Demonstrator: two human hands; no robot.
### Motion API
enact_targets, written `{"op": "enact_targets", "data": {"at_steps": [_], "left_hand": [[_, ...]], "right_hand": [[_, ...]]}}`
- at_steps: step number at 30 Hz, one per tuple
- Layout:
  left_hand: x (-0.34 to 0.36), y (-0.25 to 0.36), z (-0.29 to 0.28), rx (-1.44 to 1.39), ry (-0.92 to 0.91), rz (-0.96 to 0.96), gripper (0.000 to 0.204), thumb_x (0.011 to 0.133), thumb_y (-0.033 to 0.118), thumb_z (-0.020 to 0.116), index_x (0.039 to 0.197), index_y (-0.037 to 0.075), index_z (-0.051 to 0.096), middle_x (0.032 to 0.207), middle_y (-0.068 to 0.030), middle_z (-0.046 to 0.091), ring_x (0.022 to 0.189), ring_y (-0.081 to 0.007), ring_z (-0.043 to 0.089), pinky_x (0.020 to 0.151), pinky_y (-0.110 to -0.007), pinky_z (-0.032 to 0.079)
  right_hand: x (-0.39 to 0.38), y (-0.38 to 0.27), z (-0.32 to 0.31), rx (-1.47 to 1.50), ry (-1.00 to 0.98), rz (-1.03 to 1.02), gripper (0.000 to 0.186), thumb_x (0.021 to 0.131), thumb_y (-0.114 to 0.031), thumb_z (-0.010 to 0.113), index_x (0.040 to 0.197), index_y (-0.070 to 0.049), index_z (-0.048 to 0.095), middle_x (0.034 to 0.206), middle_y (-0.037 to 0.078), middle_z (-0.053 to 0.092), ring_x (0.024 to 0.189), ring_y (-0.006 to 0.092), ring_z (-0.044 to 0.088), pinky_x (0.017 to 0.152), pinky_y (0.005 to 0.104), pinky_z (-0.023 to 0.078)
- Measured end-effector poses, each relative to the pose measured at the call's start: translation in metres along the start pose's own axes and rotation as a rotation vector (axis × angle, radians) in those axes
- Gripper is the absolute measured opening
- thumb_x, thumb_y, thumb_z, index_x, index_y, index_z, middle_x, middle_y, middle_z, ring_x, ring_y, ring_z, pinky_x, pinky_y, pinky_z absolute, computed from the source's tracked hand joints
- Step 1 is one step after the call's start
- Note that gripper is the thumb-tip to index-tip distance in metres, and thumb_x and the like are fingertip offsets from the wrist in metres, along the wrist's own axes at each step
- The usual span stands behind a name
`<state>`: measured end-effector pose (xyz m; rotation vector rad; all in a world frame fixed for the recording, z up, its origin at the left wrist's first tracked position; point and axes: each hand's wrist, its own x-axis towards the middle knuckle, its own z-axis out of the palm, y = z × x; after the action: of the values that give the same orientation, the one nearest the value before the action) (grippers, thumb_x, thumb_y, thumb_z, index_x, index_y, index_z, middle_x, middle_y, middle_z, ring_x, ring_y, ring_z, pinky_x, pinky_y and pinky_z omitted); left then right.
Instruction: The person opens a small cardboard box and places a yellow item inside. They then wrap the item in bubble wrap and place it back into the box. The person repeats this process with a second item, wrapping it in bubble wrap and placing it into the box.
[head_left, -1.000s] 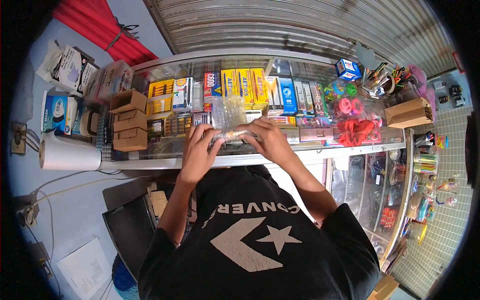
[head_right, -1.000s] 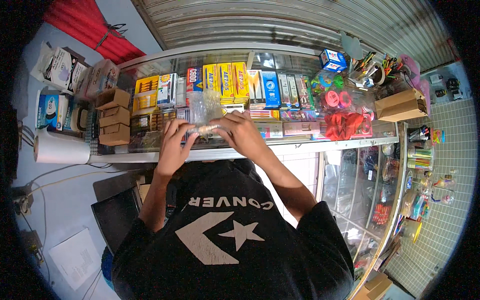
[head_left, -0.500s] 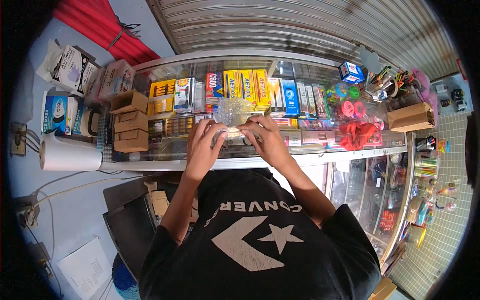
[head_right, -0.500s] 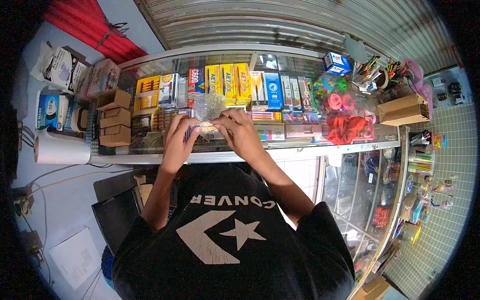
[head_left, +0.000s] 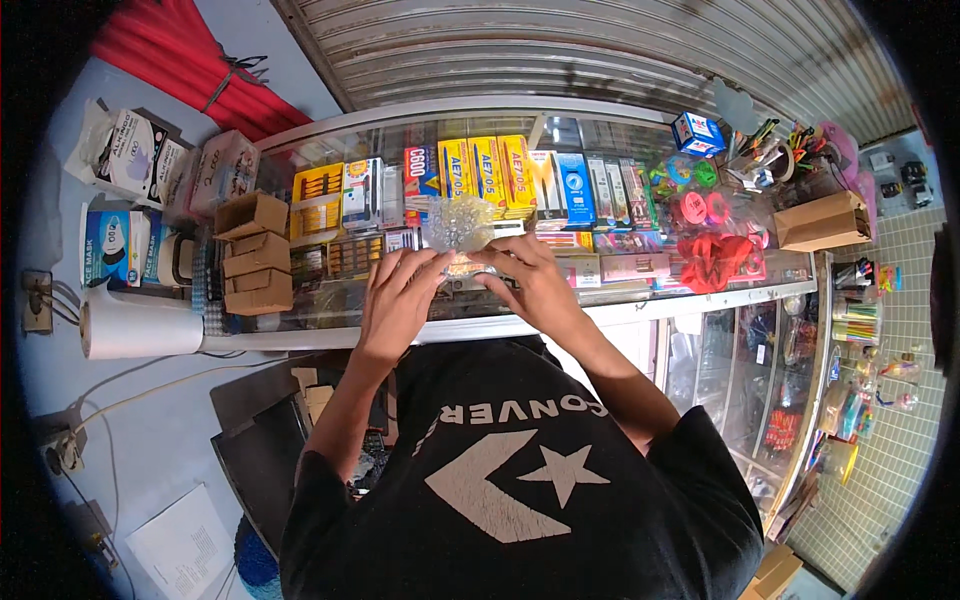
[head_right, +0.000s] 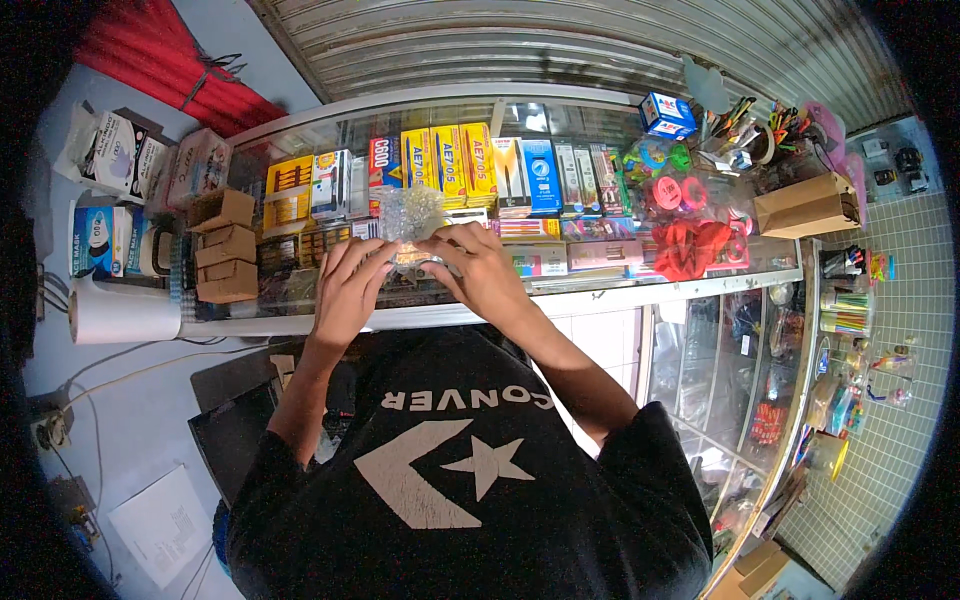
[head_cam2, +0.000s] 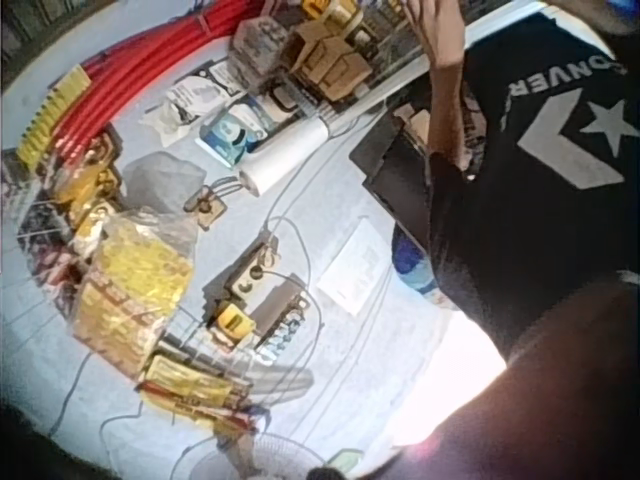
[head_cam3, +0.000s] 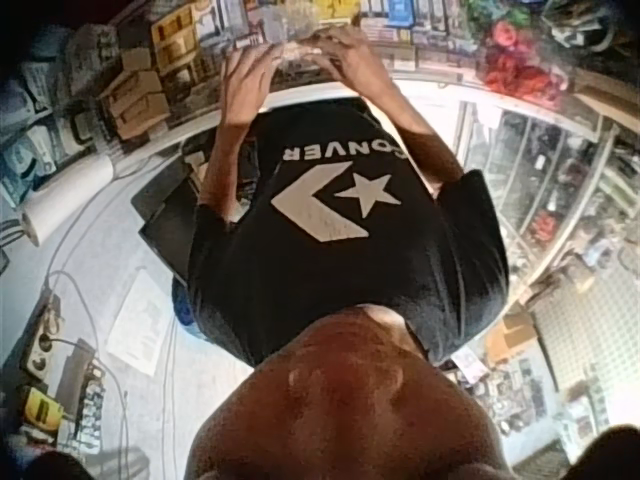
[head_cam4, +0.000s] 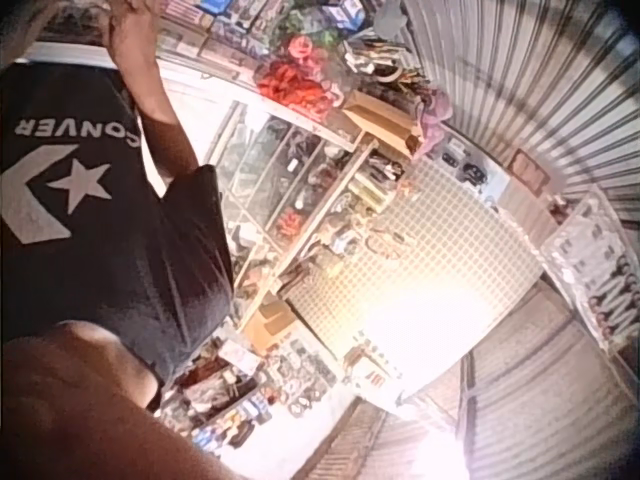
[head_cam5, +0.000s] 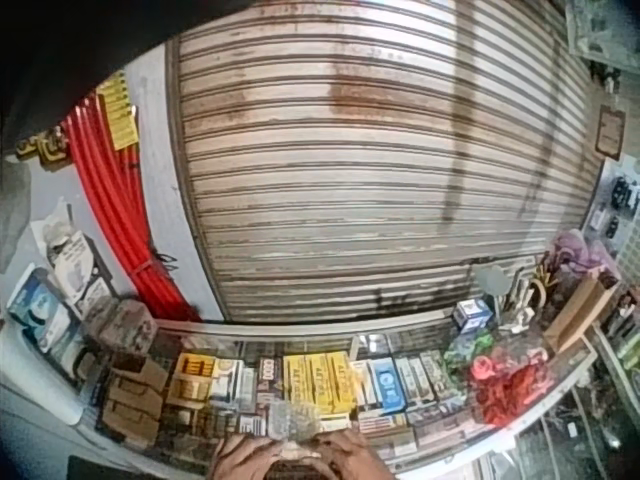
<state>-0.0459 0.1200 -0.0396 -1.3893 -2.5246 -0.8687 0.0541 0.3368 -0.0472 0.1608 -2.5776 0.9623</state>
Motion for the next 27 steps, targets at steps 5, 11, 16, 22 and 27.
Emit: {"op": "enact_targets", "data": {"at_steps": [5,11,16,22,27], "left_hand": [[0.003,-0.002,-0.002,0.053,-0.106,0.033,0.050,0.087,0.003,0.069,0.134,0.019,0.070,0.120,-0.0028,0.063,0.112,-0.0260,0.058,0.099,-0.042,0.048],[0.005,-0.001,-0.005,0.066,-0.169,0.029,0.052,0.088,0.001,0.066,0.136,0.018,0.068,0.121,-0.0043,0.061,0.114,-0.0276,0.055,0.100,-0.043,0.046],[0.007,-0.009,0.000,0.000,-0.138,0.047,0.047,0.090,0.001,0.066,0.134,0.017,0.069,0.121,-0.0058,0.062,0.112,-0.0292,0.056,0.098,-0.043,0.048],[0.007,-0.012,0.002,-0.158,-0.047,-0.009,0.025,0.096,0.006,0.066,0.121,0.009,0.070,0.114,-0.0109,0.065,0.107,-0.0327,0.058,0.094,-0.043,0.047],[0.013,-0.016,0.000,-0.250,-0.025,-0.035,0.018,0.094,0.012,0.071,0.111,0.005,0.070,0.106,-0.0106,0.068,0.099,-0.0341,0.061,0.089,-0.043,0.049]], "right_hand": [[0.001,0.003,0.001,-0.051,-0.001,-0.036,0.026,0.089,-0.017,0.079,0.113,-0.010,0.075,0.111,0.007,0.066,0.101,0.0296,0.061,0.090,0.0421,0.049],[0.003,-0.002,-0.001,-0.205,-0.032,-0.060,0.019,0.091,-0.021,0.077,0.107,-0.012,0.075,0.112,0.004,0.066,0.103,0.0265,0.060,0.087,0.0405,0.048],[0.001,0.000,0.005,-0.286,0.008,-0.091,0.024,0.093,-0.022,0.074,0.116,-0.013,0.072,0.110,0.004,0.065,0.102,0.0257,0.059,0.086,0.0407,0.047],[0.002,0.000,0.007,-0.160,0.033,-0.022,0.022,0.095,-0.023,0.072,0.115,-0.013,0.070,0.105,0.005,0.064,0.098,0.0266,0.061,0.081,0.0402,0.047],[0.005,0.005,0.008,-0.013,0.050,0.051,0.018,0.095,-0.017,0.073,0.110,-0.008,0.073,0.100,0.010,0.066,0.094,0.0316,0.063,0.083,0.0435,0.048]]}}
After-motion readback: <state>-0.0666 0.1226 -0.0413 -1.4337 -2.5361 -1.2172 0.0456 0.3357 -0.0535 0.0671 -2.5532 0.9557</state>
